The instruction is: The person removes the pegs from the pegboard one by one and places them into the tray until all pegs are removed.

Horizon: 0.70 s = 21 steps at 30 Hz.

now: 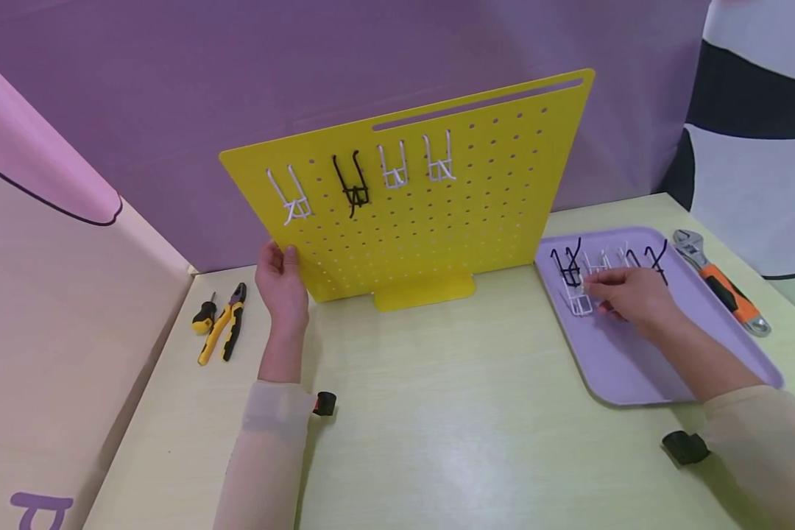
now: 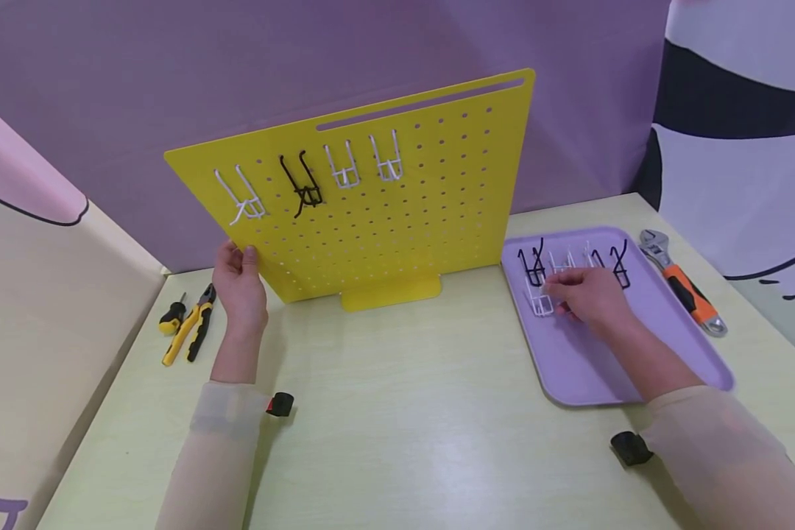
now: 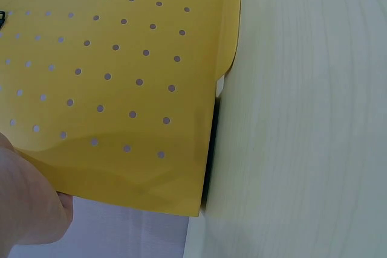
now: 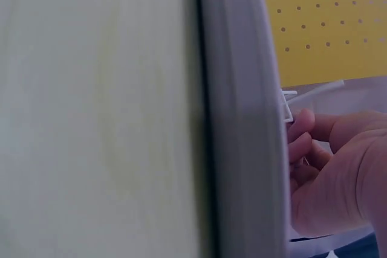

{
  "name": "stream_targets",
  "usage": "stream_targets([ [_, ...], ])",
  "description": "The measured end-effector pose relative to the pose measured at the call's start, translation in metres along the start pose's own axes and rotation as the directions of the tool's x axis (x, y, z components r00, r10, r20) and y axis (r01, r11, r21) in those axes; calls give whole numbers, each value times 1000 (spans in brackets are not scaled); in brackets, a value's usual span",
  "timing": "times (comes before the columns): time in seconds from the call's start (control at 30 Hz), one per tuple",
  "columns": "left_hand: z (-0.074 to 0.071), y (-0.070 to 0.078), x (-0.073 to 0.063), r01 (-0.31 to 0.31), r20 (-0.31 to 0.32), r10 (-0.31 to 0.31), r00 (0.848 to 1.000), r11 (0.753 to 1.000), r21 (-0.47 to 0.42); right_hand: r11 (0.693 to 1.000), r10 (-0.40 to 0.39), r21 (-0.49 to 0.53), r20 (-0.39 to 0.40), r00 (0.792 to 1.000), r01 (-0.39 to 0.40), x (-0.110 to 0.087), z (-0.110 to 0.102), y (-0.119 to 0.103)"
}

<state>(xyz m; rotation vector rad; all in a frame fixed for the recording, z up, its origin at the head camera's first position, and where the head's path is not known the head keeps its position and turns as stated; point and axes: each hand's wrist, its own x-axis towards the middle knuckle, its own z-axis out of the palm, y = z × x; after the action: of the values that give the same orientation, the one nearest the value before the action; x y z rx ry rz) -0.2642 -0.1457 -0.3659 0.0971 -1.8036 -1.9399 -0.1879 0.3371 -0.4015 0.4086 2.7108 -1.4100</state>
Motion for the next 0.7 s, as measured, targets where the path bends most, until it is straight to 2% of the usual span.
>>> stream_targets([
  [0.33,-1,1,0,11,-7,-11,1000,1000,6,999,29,-37,3,1000,-28,5,2,7],
  [0.7,-2,-2,0,12,-2,-12,1000,1000,-9,999,37,-21,13,999,-37,2,1,7],
])
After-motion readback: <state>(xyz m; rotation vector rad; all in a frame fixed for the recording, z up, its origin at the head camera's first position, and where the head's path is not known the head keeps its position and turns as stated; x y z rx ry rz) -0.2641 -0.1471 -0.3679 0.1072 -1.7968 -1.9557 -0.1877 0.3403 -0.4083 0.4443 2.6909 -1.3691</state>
